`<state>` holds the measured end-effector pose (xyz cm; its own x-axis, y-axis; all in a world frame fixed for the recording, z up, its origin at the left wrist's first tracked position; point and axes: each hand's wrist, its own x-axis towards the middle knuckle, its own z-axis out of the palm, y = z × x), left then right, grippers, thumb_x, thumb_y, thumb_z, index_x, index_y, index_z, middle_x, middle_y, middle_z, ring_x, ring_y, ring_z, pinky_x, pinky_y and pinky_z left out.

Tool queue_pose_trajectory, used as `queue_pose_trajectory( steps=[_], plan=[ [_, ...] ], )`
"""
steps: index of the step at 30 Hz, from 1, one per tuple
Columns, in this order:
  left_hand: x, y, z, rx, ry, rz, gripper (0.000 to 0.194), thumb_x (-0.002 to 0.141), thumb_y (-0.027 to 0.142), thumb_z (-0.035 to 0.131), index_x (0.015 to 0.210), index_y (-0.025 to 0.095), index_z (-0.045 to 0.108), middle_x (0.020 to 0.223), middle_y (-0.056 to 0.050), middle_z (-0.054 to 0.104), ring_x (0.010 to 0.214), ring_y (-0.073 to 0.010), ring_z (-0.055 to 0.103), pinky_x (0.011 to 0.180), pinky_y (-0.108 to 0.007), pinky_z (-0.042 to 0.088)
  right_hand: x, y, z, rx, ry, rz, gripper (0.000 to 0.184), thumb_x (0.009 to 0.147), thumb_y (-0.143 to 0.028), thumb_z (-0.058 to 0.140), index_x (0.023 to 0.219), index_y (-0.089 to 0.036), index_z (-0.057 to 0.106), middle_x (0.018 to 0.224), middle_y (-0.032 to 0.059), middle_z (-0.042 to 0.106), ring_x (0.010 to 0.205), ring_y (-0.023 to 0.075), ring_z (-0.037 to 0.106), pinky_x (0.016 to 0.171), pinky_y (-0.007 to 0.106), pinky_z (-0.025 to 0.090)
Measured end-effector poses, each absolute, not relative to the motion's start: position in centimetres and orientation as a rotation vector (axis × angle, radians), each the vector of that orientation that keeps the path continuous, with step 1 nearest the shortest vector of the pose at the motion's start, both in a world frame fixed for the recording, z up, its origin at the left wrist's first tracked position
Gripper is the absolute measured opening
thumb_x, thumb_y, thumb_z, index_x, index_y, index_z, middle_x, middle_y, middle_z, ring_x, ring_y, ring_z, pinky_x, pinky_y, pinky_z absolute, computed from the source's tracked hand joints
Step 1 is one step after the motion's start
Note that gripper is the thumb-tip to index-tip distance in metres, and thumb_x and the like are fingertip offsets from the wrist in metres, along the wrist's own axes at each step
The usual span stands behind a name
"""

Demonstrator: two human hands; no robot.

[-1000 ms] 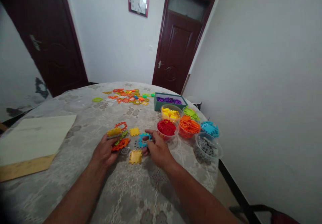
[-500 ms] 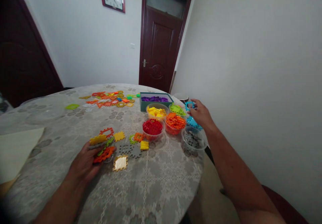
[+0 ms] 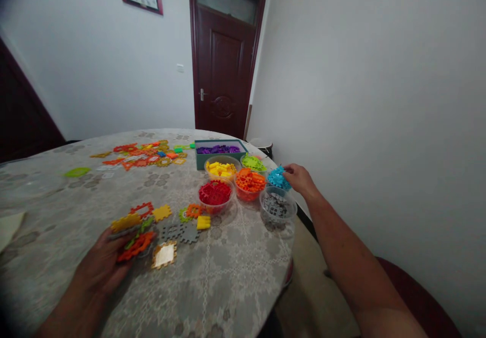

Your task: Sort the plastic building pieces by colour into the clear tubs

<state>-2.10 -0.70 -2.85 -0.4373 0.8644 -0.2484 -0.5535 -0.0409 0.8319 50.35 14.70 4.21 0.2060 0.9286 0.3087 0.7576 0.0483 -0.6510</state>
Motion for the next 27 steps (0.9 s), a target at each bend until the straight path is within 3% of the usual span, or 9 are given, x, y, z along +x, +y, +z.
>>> queue_pose_trajectory(
  steps=[9, 13, 18, 27],
  plan=[
    [-2.2, -0.6, -3.2, 0.405, 1.177, 1.676, 0.033, 0.076, -0.005, 0.066, 0.099, 0.017, 0.071, 0.098, -0.006, 0.078, 0.080, -0.0215, 0.079, 0.070, -0.029, 0.069, 49.5, 14.0, 3.5, -1.738, -1.561, 0.330, 0.020, 0.072, -0.021, 0.071, 0.090, -0.019, 0.081, 0.082, 0.0033, 0.080, 0.073, 0.0174, 0.070, 0.065, 0.024, 0.054],
    [-2.2, -0.6, -3.1, 0.418, 1.164, 1.677, 0.032, 0.076, -0.004, 0.066, 0.099, 0.018, 0.071, 0.096, -0.006, 0.079, 0.078, -0.0212, 0.080, 0.070, -0.029, 0.069, 49.3, 13.9, 3.8, -1.706, -1.449, 0.348, 0.025, 0.078, -0.024, 0.066, 0.096, -0.015, 0.080, 0.077, 0.0061, 0.078, 0.065, 0.0171, 0.069, 0.058, 0.025, 0.055],
    [-2.1, -0.6, -2.9, 0.417, 1.156, 1.664, 0.034, 0.074, -0.005, 0.065, 0.099, 0.018, 0.070, 0.093, -0.006, 0.079, 0.074, -0.0215, 0.080, 0.067, -0.031, 0.069, 50.4, 14.6, 5.1, -1.686, -1.312, 0.208, 0.037, 0.084, -0.030, 0.062, 0.112, -0.010, 0.075, 0.090, 0.0114, 0.079, 0.071, 0.0181, 0.071, 0.060, 0.027, 0.058],
    [-2.1, -0.7, -2.7, 0.409, 1.175, 1.663, 0.038, 0.073, -0.008, 0.063, 0.100, 0.018, 0.071, 0.093, -0.006, 0.080, 0.073, -0.0217, 0.080, 0.065, -0.029, 0.069, 51.0, 15.2, 5.6, -1.790, -1.356, -0.127, 0.030, 0.085, -0.030, 0.061, 0.105, -0.016, 0.078, 0.102, 0.0118, 0.080, 0.092, 0.0237, 0.072, 0.094, 0.038, 0.055]
  ],
)
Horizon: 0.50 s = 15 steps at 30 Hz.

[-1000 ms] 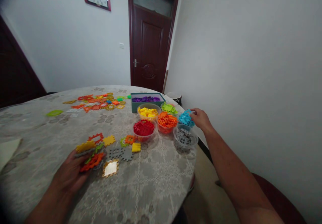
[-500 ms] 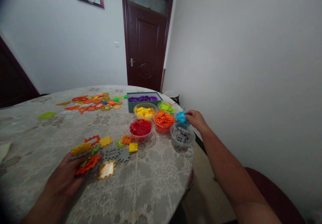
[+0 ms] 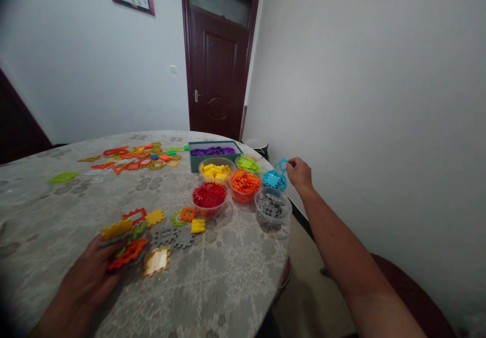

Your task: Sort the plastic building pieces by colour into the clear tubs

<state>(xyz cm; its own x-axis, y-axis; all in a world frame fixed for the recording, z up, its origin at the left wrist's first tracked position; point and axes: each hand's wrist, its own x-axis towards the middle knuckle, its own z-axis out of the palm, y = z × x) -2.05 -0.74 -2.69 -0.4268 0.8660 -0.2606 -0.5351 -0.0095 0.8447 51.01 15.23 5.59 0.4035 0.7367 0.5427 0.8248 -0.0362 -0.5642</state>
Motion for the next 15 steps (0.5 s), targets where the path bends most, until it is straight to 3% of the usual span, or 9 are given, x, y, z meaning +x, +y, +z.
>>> queue_pose_trajectory(
  steps=[10, 15],
  plan=[
    [-1.8, -0.8, -2.2, 0.361, 1.185, 1.657, 0.036, 0.074, -0.008, 0.062, 0.097, 0.019, 0.070, 0.092, -0.004, 0.079, 0.072, -0.0190, 0.078, 0.065, -0.026, 0.068, 49.2, 15.2, 4.6, -1.883, -1.470, -0.172, 0.020, 0.084, -0.031, 0.065, 0.094, -0.020, 0.078, 0.095, 0.0086, 0.081, 0.086, 0.0221, 0.072, 0.086, 0.032, 0.054],
    [-1.8, -0.8, -2.4, 0.370, 1.180, 1.666, 0.036, 0.074, -0.008, 0.064, 0.097, 0.019, 0.071, 0.093, -0.004, 0.079, 0.073, -0.0192, 0.079, 0.066, -0.026, 0.068, 49.3, 15.1, 4.2, -1.891, -1.500, -0.167, 0.024, 0.088, -0.033, 0.060, 0.092, -0.020, 0.079, 0.097, 0.0097, 0.081, 0.089, 0.0229, 0.072, 0.088, 0.032, 0.052]
  ],
)
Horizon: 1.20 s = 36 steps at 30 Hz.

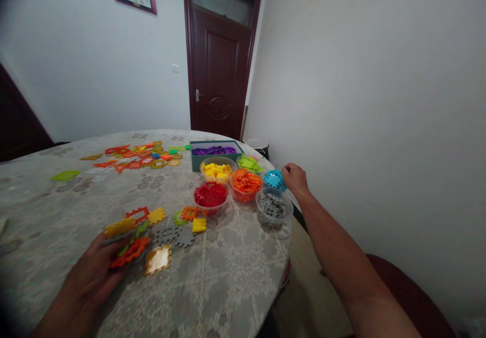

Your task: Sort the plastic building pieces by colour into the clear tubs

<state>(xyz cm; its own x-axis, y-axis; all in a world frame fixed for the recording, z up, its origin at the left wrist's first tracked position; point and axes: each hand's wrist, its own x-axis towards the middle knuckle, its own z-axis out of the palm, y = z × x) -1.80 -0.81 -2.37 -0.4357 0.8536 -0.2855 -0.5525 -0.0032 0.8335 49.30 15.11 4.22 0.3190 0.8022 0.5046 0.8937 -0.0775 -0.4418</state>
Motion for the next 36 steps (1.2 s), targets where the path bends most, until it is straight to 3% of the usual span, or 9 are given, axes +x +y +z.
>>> queue_pose_trajectory(
  steps=[6, 10, 14, 18, 20, 26, 32, 36],
  plan=[
    [-1.8, -0.9, -2.5, 0.385, 1.177, 1.636, 0.039, 0.074, -0.007, 0.064, 0.103, 0.019, 0.073, 0.099, -0.006, 0.080, 0.076, -0.0220, 0.080, 0.066, -0.029, 0.068, 49.9, 14.2, 3.7, -1.864, -1.450, -0.143, 0.027, 0.087, -0.032, 0.056, 0.088, -0.020, 0.080, 0.096, 0.0116, 0.081, 0.090, 0.0251, 0.072, 0.089, 0.035, 0.053],
    [-1.6, -0.9, -2.2, 0.359, 1.169, 1.654, 0.038, 0.074, -0.009, 0.063, 0.098, 0.020, 0.073, 0.093, -0.004, 0.080, 0.073, -0.0203, 0.079, 0.064, -0.027, 0.068, 50.4, 13.3, 3.9, -1.812, -1.306, -0.174, 0.036, 0.087, -0.035, 0.052, 0.099, -0.017, 0.080, 0.102, 0.0141, 0.081, 0.096, 0.0271, 0.072, 0.091, 0.038, 0.055],
    [-1.5, -0.8, -2.3, 0.381, 1.182, 1.668, 0.040, 0.074, -0.009, 0.062, 0.101, 0.019, 0.071, 0.092, -0.002, 0.080, 0.073, -0.0182, 0.077, 0.063, -0.027, 0.067, 49.1, 11.0, 4.6, -1.710, -1.201, -0.160, 0.045, 0.091, -0.040, 0.048, 0.112, -0.012, 0.077, 0.086, 0.0108, 0.077, 0.080, 0.0244, 0.071, 0.075, 0.034, 0.057],
    [-1.0, -1.1, -2.6, 0.406, 1.139, 1.670, 0.037, 0.071, -0.006, 0.069, 0.101, 0.017, 0.067, 0.093, -0.005, 0.079, 0.074, -0.0190, 0.077, 0.067, -0.031, 0.068, 43.3, 6.9, 5.1, -1.369, -1.210, -0.007, 0.036, 0.093, -0.046, 0.060, 0.110, -0.018, 0.076, 0.076, 0.0028, 0.069, 0.060, 0.0171, 0.060, 0.056, 0.029, 0.050],
    [-0.9, -1.3, -2.8, 0.423, 1.077, 1.666, 0.041, 0.069, -0.003, 0.072, 0.104, 0.017, 0.066, 0.097, -0.006, 0.078, 0.076, -0.0202, 0.077, 0.069, -0.035, 0.068, 39.3, 4.7, 5.4, -1.273, -1.338, 0.135, 0.033, 0.094, -0.047, 0.065, 0.111, -0.021, 0.076, 0.074, 0.0013, 0.066, 0.059, 0.0162, 0.058, 0.055, 0.028, 0.049],
    [-0.8, -1.7, -3.0, 0.442, 1.000, 1.669, 0.044, 0.065, 0.006, 0.082, 0.105, 0.018, 0.065, 0.099, -0.007, 0.076, 0.080, -0.0235, 0.076, 0.068, -0.038, 0.067, 25.8, 1.0, 5.3, -1.077, -1.996, 0.657, 0.024, 0.097, -0.039, 0.064, 0.115, -0.027, 0.075, 0.096, 0.0057, 0.074, 0.078, 0.0213, 0.067, 0.072, 0.036, 0.057],
    [-0.7, -2.1, -3.1, 0.524, 0.901, 1.696, 0.047, 0.062, 0.008, 0.083, 0.106, 0.017, 0.067, 0.093, -0.005, 0.076, 0.078, -0.0199, 0.074, 0.070, -0.030, 0.060, 16.2, 2.7, 2.0, -0.784, -2.186, 0.645, 0.039, 0.095, -0.018, 0.057, 0.132, -0.029, 0.068, 0.128, 0.0089, 0.067, 0.106, 0.0229, 0.068, 0.095, 0.040, 0.058],
    [-0.5, -2.3, -3.0, 0.548, 0.864, 1.656, 0.053, 0.061, 0.008, 0.082, 0.110, 0.018, 0.068, 0.096, -0.003, 0.076, 0.079, -0.0183, 0.073, 0.074, -0.029, 0.058, 13.7, 4.0, -0.5, -0.752, -2.158, 0.560, 0.038, 0.098, -0.014, 0.051, 0.132, -0.024, 0.068, 0.129, 0.0119, 0.065, 0.122, 0.0249, 0.063, 0.106, 0.042, 0.053]
  ],
)
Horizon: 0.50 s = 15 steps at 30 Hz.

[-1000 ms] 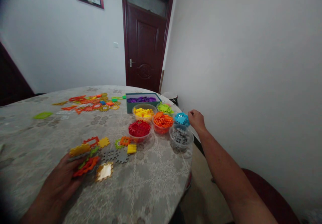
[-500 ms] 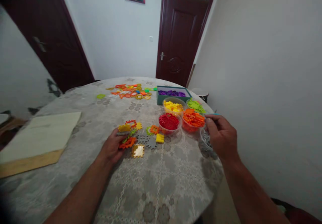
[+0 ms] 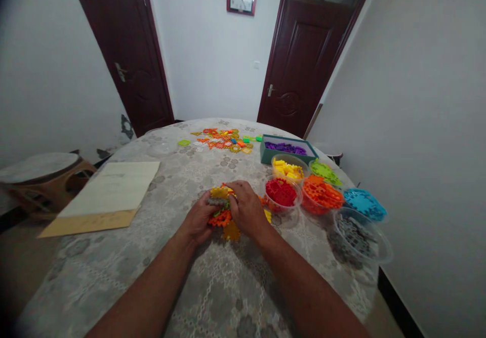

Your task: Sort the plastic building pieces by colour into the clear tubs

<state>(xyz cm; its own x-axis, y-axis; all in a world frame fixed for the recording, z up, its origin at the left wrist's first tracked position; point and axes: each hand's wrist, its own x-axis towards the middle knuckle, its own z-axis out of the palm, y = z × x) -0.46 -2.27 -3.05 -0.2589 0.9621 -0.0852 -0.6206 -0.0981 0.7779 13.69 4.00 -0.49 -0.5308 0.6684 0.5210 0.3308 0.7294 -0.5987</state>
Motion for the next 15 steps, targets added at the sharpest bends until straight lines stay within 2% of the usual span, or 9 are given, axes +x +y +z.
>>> queue_pose_trajectory(
  steps=[4, 9, 15],
  plan=[
    [-0.3, -2.2, -3.1, 0.553, 0.843, 1.614, 0.049, 0.060, 0.006, 0.081, 0.106, 0.018, 0.068, 0.093, -0.002, 0.076, 0.081, -0.0190, 0.074, 0.075, -0.028, 0.058, 13.1, 4.5, -1.8, -0.831, -2.141, 0.543, 0.026, 0.100, -0.019, 0.056, 0.120, -0.021, 0.072, 0.115, 0.0100, 0.070, 0.110, 0.0238, 0.066, 0.103, 0.041, 0.053],
    [-0.4, -2.1, -3.2, 0.557, 0.842, 1.581, 0.052, 0.062, 0.005, 0.082, 0.111, 0.018, 0.070, 0.098, -0.004, 0.077, 0.086, -0.0216, 0.076, 0.075, -0.029, 0.060, 13.3, 4.2, -1.6, -0.916, -2.058, 0.641, 0.014, 0.098, -0.021, 0.058, 0.103, -0.022, 0.071, 0.103, 0.0048, 0.071, 0.097, 0.0203, 0.067, 0.091, 0.034, 0.053],
    [-0.6, -2.1, -3.2, 0.557, 0.815, 1.548, 0.055, 0.068, 0.008, 0.085, 0.119, 0.019, 0.069, 0.104, -0.007, 0.079, 0.086, -0.0230, 0.078, 0.075, -0.032, 0.064, 13.7, 3.7, -0.8, -1.027, -1.855, 0.819, 0.016, 0.098, -0.029, 0.057, 0.104, -0.023, 0.069, 0.099, 0.0013, 0.073, 0.089, 0.0187, 0.067, 0.081, 0.031, 0.051]
  ],
)
